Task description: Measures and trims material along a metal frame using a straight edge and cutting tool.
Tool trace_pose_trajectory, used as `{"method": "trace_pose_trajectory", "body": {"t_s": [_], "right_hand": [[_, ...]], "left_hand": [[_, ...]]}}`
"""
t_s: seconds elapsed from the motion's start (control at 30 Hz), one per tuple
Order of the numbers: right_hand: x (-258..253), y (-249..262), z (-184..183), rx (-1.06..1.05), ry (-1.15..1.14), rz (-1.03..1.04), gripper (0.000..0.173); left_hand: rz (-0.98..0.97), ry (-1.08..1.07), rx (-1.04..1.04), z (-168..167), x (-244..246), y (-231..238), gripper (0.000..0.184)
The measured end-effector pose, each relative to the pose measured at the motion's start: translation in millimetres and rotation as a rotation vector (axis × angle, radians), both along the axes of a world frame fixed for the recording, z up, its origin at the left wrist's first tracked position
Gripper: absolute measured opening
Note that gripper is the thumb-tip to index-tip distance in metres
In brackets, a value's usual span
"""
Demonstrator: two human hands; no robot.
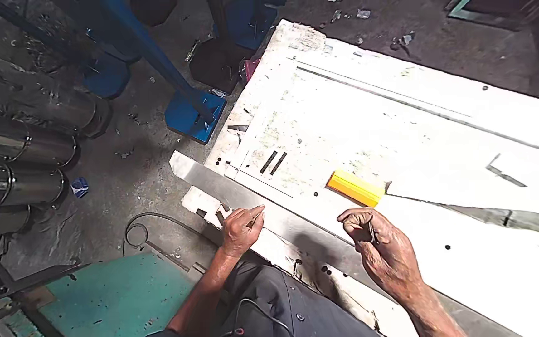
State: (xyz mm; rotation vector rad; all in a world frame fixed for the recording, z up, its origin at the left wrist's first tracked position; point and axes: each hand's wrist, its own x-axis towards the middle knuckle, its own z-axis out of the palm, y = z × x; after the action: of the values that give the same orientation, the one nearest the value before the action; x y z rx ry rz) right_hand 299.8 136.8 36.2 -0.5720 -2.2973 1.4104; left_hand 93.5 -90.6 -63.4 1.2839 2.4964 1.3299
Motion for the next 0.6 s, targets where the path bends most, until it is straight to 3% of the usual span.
{"method": "trace_pose_trajectory", "body": {"t_s": [0.2, 0.33, 0.47, 0.6], "right_hand": [[36, -15, 27, -0.002, 0.065, -0.145, 0.022], [74, -22, 49, -0.117, 0.15, -0.319, 0.019], [112, -34, 77, -0.192, 0.297, -0.593, 0.014], [157, -43, 113, -0.129, 0.395, -0.9, 0.011]], "left_hand": [[-0.114, -0.057, -0.023, 9, 38, -4, 0.022], [-0.251, -0.08, -0.058, 11, 44, 0, 0.023], [-0.414, -0.089, -0.072, 12, 39, 15, 0.023], [-0.549, -0.078, -0.045, 17, 34, 36, 0.023]]}}
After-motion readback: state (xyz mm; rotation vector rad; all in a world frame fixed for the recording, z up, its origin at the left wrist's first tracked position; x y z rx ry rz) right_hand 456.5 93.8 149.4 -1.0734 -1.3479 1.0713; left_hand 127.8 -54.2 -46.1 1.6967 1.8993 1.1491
